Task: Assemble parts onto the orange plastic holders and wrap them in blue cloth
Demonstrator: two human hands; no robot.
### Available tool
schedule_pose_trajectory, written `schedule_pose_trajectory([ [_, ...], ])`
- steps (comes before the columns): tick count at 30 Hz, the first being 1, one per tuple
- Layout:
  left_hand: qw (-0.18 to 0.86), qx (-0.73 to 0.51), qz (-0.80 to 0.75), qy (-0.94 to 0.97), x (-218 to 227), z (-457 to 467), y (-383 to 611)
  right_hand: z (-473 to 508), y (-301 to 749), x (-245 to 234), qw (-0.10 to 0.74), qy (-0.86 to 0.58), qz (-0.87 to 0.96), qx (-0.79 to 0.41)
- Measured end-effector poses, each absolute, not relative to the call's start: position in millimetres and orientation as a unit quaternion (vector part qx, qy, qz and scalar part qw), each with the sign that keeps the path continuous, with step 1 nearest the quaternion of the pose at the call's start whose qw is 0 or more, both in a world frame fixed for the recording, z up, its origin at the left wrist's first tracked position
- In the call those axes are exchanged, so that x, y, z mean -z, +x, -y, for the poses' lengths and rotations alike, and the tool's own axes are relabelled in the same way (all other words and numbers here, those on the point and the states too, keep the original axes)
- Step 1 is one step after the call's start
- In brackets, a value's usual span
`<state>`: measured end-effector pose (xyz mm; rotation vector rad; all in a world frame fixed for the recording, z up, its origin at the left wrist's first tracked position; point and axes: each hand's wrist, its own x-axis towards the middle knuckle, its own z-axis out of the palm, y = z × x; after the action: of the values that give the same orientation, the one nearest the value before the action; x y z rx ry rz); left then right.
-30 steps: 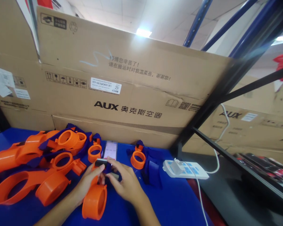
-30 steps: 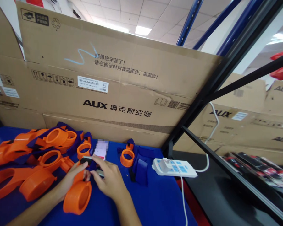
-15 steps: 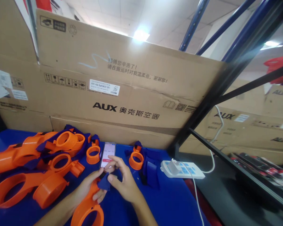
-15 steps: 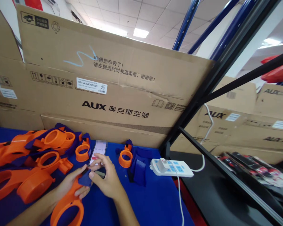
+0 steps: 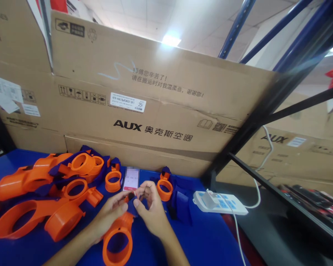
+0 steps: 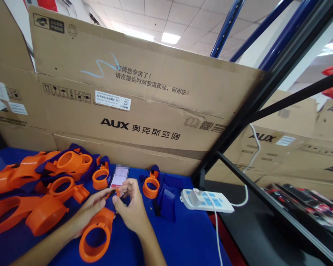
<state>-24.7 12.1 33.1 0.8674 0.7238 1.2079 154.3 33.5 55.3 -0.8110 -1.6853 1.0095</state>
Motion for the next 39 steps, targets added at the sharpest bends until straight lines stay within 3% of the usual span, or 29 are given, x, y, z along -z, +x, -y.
schedule_pose_trajectory([
  [18, 0.620, -0.525, -0.311, 0.494, -28.3, -16.2, -26.4, -34.6, 153.6, -51.3, 0.482, -0.330, 0.629, -0.513],
  [29, 0.598, -0.529, -0.362, 0.481, -25.0, -17.1, -26.3, -29.2, 152.8, -57.9, 0.455, -0.353, 0.719, -0.390],
  [33, 0.638, -0.527, -0.373, 0.419, -19.0, -16.2, -27.1, -28.7, 161.1, -66.8, 0.447, -0.377, 0.741, -0.329],
  [37, 0.702, -0.525, -0.369, 0.309, -9.9, -17.9, -34.2, -41.3, 197.9, -73.8, 0.493, -0.541, 0.670, -0.126],
  [39, 0.746, -0.509, -0.338, 0.265, -9.9, -20.7, -39.9, -49.2, 226.1, -75.5, 0.439, -0.671, 0.596, -0.037],
])
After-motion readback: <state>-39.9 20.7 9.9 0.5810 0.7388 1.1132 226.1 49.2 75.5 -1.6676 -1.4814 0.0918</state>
